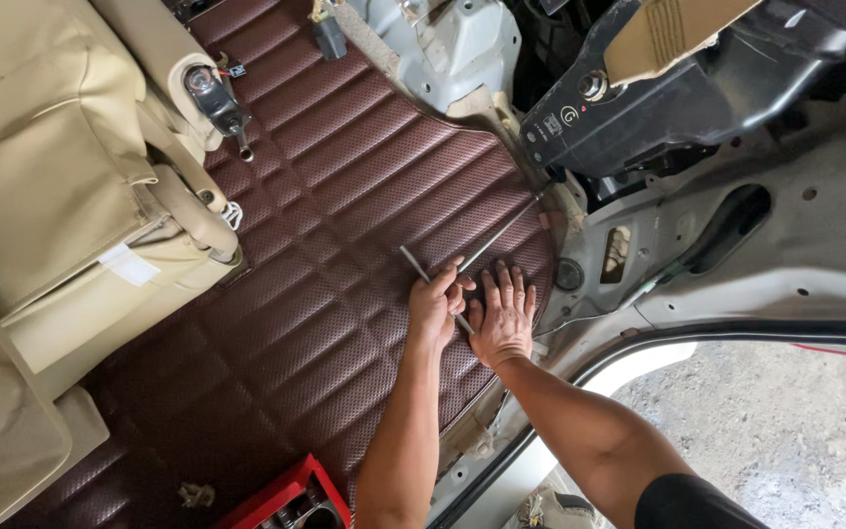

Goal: The person uses a T-handle wrench to loosen and remove bolts from the rear interior panel of a car. After removing the bolts, the person disconnects several electrical connectors from the exposed components and places the tools on the floor mat.

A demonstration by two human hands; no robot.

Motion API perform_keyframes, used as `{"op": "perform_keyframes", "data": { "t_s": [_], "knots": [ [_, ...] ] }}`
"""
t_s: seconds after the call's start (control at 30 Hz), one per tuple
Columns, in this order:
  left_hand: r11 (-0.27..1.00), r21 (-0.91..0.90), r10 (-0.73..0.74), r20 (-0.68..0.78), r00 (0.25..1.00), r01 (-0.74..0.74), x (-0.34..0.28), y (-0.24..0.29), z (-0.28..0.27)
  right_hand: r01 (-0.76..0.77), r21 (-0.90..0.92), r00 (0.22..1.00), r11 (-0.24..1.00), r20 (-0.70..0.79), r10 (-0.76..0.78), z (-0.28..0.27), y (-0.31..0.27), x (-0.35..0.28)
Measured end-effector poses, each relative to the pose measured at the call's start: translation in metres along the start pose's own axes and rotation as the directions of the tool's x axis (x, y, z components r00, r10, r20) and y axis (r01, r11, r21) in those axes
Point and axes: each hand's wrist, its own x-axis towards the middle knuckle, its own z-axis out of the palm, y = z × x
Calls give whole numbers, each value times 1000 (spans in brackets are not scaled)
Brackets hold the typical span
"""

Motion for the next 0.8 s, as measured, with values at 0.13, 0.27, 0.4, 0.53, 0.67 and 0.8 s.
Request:
{"op": "perform_keyframes", "data": {
  "t_s": [0.13,0.27,0.4,0.53,0.67,0.8],
  "knots": [
    [958,-257,-137,-18,990,128,8,0,3,-2,-3,999,1000,35,2,-4,-1,-1],
    [997,59,-48,-6,999,48,6,14,15,-5,-3,1000,1000,14,5,-6,-4,1],
    [218,931,165,259,952,-292,-16,41,34,6,30,1000,1000,-17,-6,-8,-5,-3],
    [-508,743,201,595,778,-436,-34,59,62,-14,0,999,1000,49,14,-11,-5,-2],
    [-651,721,467,627,624,-237,-44,51,76,25,0,1000,1000,-12,-25,-10,-3,-2],
    [-458,887,668,299,681,59,-50,39,65,22,66,999,998,-46,-19,-7,-2,-6]
  ]
}}
